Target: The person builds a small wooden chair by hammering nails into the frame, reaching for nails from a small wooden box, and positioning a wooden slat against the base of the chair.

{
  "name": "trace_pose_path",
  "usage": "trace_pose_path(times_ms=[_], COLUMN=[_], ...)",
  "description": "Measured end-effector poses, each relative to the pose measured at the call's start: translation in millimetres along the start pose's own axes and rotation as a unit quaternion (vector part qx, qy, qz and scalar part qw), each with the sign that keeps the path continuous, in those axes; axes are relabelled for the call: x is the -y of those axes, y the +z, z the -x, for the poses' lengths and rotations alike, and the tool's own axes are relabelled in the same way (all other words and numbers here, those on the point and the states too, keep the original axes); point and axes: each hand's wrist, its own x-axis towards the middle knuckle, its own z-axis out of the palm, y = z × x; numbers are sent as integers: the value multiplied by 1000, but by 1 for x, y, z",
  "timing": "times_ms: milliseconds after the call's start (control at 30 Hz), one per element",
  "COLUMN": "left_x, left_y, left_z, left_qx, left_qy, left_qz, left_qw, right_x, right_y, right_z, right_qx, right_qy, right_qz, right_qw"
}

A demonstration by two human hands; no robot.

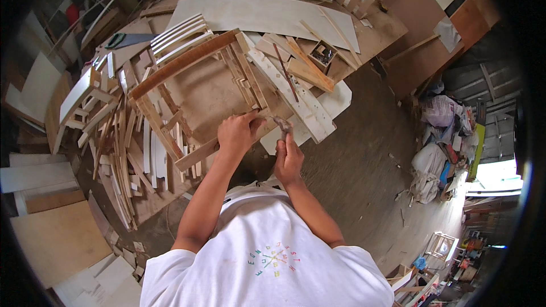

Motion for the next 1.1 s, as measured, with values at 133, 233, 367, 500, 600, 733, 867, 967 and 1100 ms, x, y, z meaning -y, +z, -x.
trace_pose_path(times_ms=[133,233,367,500,600,733,867,967,1100], left_x=[6,5,6,9,9,6,0,8,3], left_y=[4,3,3,2,4,2,-2,0,-1], left_z=[3,0,-3,-1,0,-4,-2,1,0], left_qx=[-3,17,10,20,14,2,-6,-15,12], left_qy=[6,9,11,5,9,11,8,17,13], left_qz=[-6,-16,-22,-11,-22,-5,6,34,-6], left_qw=[1000,1000,1000,1000,1000,1000,1000,999,1000], right_x=[4,-4,-8,1,2,0,0,11,2], right_y=[-5,2,8,6,8,7,6,-3,-3], right_z=[7,3,-1,10,-2,2,-5,4,-2], right_qx=[68,72,12,-45,3,-50,-31,-41,52], right_qy=[65,99,-6,-16,25,-1,-30,24,-7], right_qz=[13,-24,-7,-33,-18,-20,9,-62,45], right_qw=[995,992,1000,998,1000,999,999,997,998])
